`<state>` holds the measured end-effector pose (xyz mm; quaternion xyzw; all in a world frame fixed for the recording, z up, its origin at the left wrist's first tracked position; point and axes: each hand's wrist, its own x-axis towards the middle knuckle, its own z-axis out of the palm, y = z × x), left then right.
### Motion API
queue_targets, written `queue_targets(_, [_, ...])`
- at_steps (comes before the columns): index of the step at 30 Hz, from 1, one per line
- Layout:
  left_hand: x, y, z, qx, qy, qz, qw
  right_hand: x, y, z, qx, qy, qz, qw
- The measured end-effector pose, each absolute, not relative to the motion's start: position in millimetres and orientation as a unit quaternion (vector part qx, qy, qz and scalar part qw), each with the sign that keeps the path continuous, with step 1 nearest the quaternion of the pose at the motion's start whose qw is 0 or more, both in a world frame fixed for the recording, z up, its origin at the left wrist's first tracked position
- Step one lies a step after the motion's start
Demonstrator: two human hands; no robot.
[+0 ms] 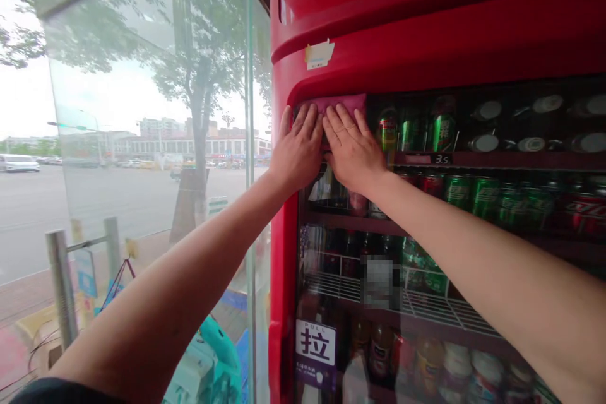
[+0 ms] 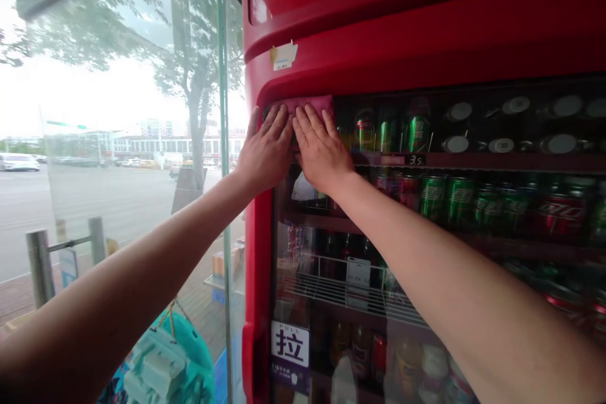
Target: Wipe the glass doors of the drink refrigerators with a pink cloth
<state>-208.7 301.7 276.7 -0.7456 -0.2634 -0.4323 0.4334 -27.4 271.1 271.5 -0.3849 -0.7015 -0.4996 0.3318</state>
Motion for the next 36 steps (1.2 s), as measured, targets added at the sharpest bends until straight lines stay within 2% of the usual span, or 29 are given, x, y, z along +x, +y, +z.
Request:
queue_targets(8, [-214,297,211,-0.747,-0.289,-0.423,0.424,-40,273,206,-0.397,-0.702,-0.475,0.351])
queue_targets(16, [-218,287,138,-0.762,-0.319,-0.394,0.404,-38,263,133,-0.397,-0.713,-0.470,0.337])
queue_targets(27, [-227,261,1,-0.791,-0.336,-0.322,0.398,-23,232,-12,-0.422,-0.707,-0.503,0.262])
queue_targets(31, [-216,259,16,-0.797,-0.323,-0.328,0.391,-8,227,1,-0.428,-0.699,-0.514,0.252])
queue_targets(36, [-194,266,103,-0.791,-0.288,-0.372,0.390,15,228,93,-0.414,-0.683,-0.532,0.281])
